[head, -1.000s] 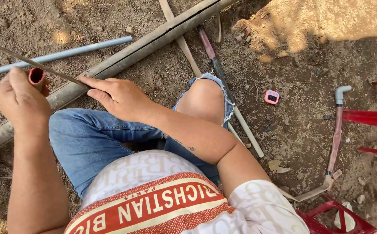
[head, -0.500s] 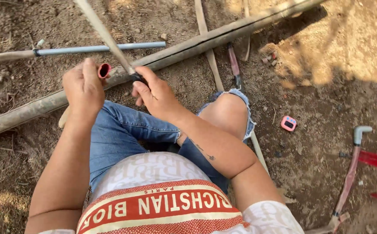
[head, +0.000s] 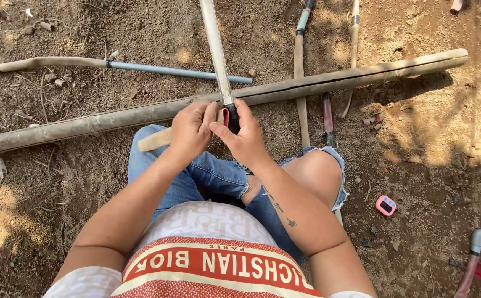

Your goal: Cutting a PVC pipe using a hacksaw blade and then flaring the end to prepare it for joining with another pipe.

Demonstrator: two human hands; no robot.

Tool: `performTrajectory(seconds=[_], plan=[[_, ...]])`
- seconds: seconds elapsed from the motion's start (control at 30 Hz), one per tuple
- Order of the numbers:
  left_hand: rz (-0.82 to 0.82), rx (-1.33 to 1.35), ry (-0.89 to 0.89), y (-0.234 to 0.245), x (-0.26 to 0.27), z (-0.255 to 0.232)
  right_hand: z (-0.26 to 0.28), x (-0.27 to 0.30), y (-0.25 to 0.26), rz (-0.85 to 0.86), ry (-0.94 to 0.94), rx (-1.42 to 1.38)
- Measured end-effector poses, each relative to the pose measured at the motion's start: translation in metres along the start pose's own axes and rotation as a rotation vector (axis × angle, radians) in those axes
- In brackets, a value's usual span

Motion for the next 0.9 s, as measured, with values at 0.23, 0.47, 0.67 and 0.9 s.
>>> performTrajectory(seconds=[0.23, 0.47, 0.67, 0.9], plan=[[0.453, 0.281, 0.167, -0.004, -0.013, 0.023, 0.031, 0.000, 0.006, 0.028, 0.173, 0.028], [0.693, 1.190, 0.751, -0.057, 0.025, 0.028, 0.030, 0.001, 0.006, 0.052, 0.278, -0.202], [0.733, 1.019, 0.401, -0.033, -0.002, -0.012, 0.060, 0.004, 0.007, -0.056, 0.285, -0.070], [0.128, 0.548, 0.155, 0.056, -0.045, 0.001, 0.030, 0.004, 0.010, -0.049, 0.217, -0.053]])
Point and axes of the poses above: each hand's wrist, its own x-axis away from the middle knuckle, its own y-axis out of the back of the hand, z = x × y, the point moved 9 cm from there along -x, towards the middle knuckle, and after that the axes turned 2 degrees about y, right-handed, at the moved point
